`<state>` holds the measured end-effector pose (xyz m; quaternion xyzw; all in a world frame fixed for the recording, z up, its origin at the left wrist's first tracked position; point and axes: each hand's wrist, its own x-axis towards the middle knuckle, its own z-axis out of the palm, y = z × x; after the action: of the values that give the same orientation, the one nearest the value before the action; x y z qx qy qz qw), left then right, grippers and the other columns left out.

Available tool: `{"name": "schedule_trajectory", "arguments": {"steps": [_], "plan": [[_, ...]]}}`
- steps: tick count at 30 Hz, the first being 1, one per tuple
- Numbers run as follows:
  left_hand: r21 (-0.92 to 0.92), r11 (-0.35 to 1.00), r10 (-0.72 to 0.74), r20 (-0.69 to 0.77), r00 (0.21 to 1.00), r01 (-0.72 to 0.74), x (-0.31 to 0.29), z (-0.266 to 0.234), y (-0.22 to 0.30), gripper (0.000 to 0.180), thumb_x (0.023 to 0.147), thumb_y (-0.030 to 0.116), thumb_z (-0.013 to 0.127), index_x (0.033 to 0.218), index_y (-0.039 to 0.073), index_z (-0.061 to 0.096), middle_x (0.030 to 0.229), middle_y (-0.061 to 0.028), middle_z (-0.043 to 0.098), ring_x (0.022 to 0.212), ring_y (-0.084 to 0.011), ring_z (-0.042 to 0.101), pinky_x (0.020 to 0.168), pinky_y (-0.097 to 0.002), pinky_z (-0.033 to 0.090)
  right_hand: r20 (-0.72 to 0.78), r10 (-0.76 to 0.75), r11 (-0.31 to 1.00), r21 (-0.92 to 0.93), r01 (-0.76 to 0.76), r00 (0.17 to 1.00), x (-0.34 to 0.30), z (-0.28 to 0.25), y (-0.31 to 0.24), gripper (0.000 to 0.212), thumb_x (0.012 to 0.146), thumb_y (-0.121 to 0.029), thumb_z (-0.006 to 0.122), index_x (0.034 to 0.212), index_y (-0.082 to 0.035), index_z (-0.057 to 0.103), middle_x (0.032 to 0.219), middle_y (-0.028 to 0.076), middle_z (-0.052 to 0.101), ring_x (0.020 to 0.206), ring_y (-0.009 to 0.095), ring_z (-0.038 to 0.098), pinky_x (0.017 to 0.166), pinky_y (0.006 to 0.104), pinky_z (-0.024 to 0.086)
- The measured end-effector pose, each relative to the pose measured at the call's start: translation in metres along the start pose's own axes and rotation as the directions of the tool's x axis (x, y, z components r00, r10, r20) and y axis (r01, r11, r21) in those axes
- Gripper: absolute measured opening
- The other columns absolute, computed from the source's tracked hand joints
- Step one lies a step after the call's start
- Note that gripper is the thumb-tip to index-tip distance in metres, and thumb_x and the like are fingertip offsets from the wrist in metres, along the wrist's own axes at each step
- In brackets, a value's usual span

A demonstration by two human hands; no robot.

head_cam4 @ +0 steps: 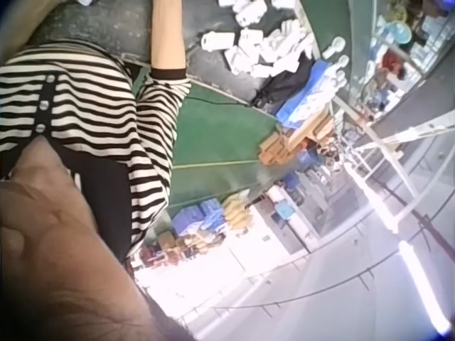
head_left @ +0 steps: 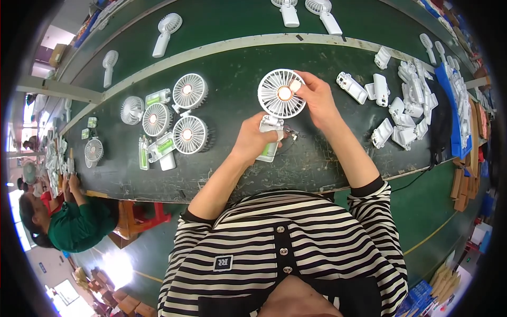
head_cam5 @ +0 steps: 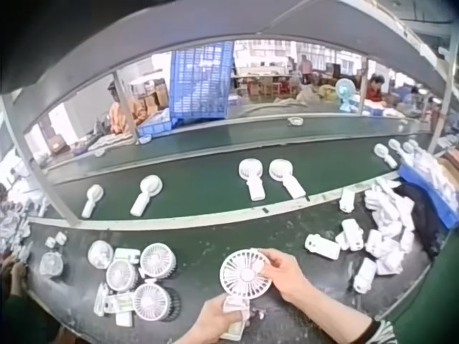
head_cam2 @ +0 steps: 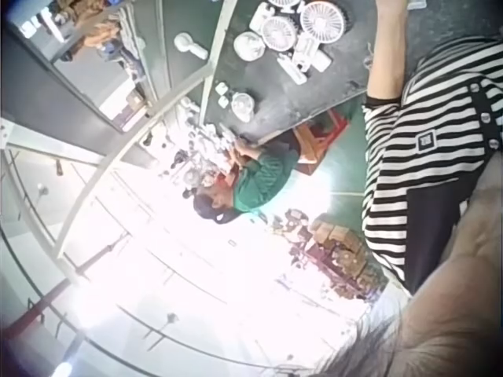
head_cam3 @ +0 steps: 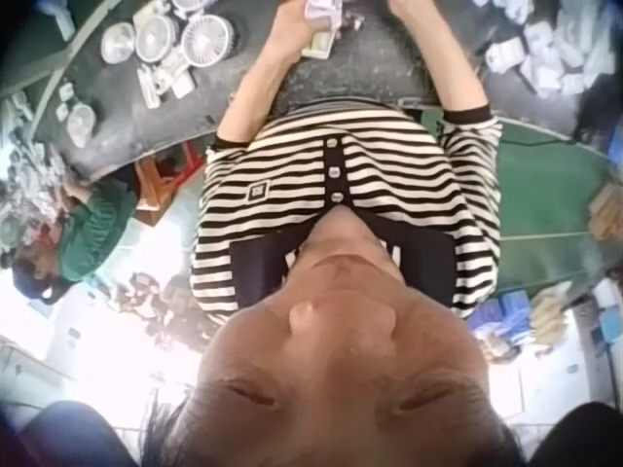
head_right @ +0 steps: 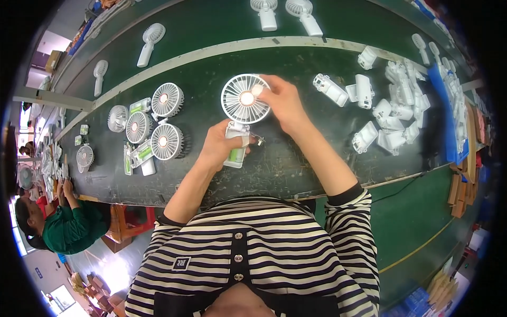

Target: The person assembles portable fans by inserting the circuit board and wires into the handle casing, snapping the handle cover into place by hand, and placing the assembled fans onto the conveyor belt.

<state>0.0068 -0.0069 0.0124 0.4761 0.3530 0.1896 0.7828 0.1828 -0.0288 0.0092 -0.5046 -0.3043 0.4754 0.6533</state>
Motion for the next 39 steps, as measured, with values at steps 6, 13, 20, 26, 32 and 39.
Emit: {"name": "schedule_trajectory", "arguments": {"steps": [6, 13, 20, 26, 32, 39], "plan": [[0.057, 0.998, 0.035, -0.038, 0.999, -0.033, 0.002, 0.002, 0.003, 0.019, 0.079, 0.010, 0.062, 0.094, -0.001, 0.057, 0.079, -0.0084, 0.063, 0.066, -0.0118, 0.060, 0.055, -0.0252, 0.051, 0.081, 0.030, 1.000, 0.004, -0.031, 0.996, 0.003, -0.012, 0.003, 0.037, 0.081, -0.012, 0.060, 0.114, 0.003, 0.052, 0.103, 0.007, 0.060, 0.094, 0.012, 0.056, 0.084, 0.0264, 0.044], [0.244, 0.962, 0.143, -0.061, 0.988, -0.124, 0.007, 0.000, -0.002, 0.018, 0.085, 0.015, 0.058, 0.092, -0.002, 0.057, 0.071, -0.0077, 0.061, 0.058, -0.0117, 0.058, 0.050, -0.0256, 0.050, 0.085, 0.056, 0.997, 0.049, -0.060, 0.995, 0.005, -0.006, -0.001, 0.034, 0.082, -0.012, 0.059, 0.112, 0.003, 0.053, 0.099, 0.007, 0.060, 0.090, 0.012, 0.056, 0.081, 0.0260, 0.044], [-0.193, 0.981, -0.008, -0.033, 0.999, 0.002, 0.009, -0.014, 0.008, 0.021, 0.086, 0.021, 0.053, 0.088, 0.001, 0.056, 0.066, -0.0108, 0.059, 0.049, -0.0184, 0.056, 0.045, -0.0288, 0.048, 0.046, -0.540, 0.604, -0.674, 0.425, 0.840, -0.016, -0.018, 0.021, 0.024, 0.078, -0.008, 0.060, 0.100, 0.001, 0.057, 0.094, 0.010, 0.058, 0.084, 0.019, 0.057, 0.075, 0.0271, 0.045], [-0.256, 0.964, -0.077, -0.004, 0.997, 0.073, 0.011, -0.018, 0.013, 0.027, 0.086, 0.027, 0.054, 0.084, 0.000, 0.055, 0.066, -0.0118, 0.059, 0.049, -0.0191, 0.056, 0.044, -0.0294, 0.048, 0.356, -0.700, 0.197, -0.736, 0.647, 0.619, -0.038, -0.005, 0.021, 0.025, 0.060, 0.004, 0.061, 0.084, 0.001, 0.056, 0.092, 0.012, 0.056, 0.078, 0.029, 0.054, 0.065, 0.0335, 0.044], [-0.253, 0.956, -0.130, 0.080, 0.988, 0.147, 0.009, -0.020, 0.010, 0.029, 0.086, 0.027, 0.053, 0.087, -0.002, 0.055, 0.067, -0.0116, 0.059, 0.050, -0.0191, 0.057, 0.044, -0.0287, 0.047, 0.589, -0.664, -0.003, -0.619, 0.786, 0.461, -0.038, -0.001, -0.003, 0.030, 0.058, -0.001, 0.063, 0.087, -0.005, 0.060, 0.097, 0.010, 0.057, 0.085, 0.027, 0.055, 0.070, 0.0378, 0.044], [-0.188, 0.947, -0.227, 0.183, 0.956, 0.261, 0.007, -0.028, 0.003, 0.031, 0.086, 0.027, 0.053, 0.091, -0.003, 0.055, 0.067, -0.0126, 0.059, 0.047, -0.0192, 0.056, 0.041, -0.0271, 0.046, 0.838, -0.446, -0.102, -0.398, 0.912, 0.316, -0.045, -0.004, -0.031, 0.025, 0.058, -0.007, 0.061, 0.082, -0.003, 0.059, 0.093, 0.008, 0.058, 0.085, 0.024, 0.056, 0.073, 0.0388, 0.045]]}}
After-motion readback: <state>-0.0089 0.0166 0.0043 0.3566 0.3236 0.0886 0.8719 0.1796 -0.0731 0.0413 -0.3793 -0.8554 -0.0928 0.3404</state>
